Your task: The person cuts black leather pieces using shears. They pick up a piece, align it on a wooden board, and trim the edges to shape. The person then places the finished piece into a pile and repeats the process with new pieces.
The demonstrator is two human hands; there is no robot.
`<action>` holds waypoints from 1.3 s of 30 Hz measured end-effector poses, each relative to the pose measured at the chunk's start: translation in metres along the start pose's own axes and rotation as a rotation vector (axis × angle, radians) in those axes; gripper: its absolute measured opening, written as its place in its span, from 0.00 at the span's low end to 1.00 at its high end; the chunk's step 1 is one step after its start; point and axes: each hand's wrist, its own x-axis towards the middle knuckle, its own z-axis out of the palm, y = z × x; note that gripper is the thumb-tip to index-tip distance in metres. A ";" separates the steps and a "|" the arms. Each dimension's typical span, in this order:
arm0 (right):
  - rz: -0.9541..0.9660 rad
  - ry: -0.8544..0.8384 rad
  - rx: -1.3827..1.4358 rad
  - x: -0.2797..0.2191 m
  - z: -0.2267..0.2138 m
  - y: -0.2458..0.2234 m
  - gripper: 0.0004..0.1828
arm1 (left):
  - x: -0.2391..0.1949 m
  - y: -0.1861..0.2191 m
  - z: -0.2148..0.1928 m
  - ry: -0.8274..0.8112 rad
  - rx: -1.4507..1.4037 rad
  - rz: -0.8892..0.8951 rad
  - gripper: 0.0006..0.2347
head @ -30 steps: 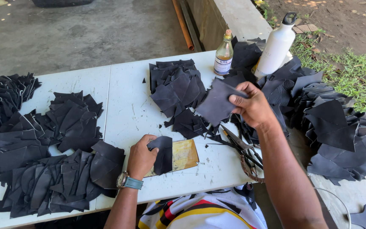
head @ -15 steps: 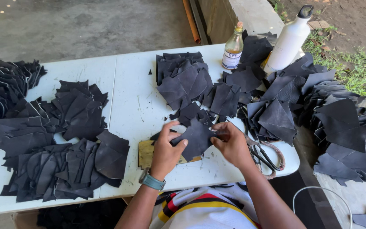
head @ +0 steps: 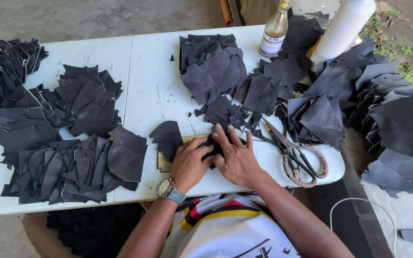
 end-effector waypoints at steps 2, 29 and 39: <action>-0.020 -0.006 0.005 0.008 0.000 0.000 0.39 | 0.001 -0.001 0.000 0.019 0.015 -0.003 0.14; 0.034 -0.017 -0.052 0.021 0.010 -0.003 0.36 | 0.001 -0.002 0.005 -0.022 0.023 -0.059 0.12; 0.027 -0.039 -0.094 -0.006 0.008 0.000 0.37 | -0.001 -0.004 0.004 0.007 -0.013 -0.025 0.12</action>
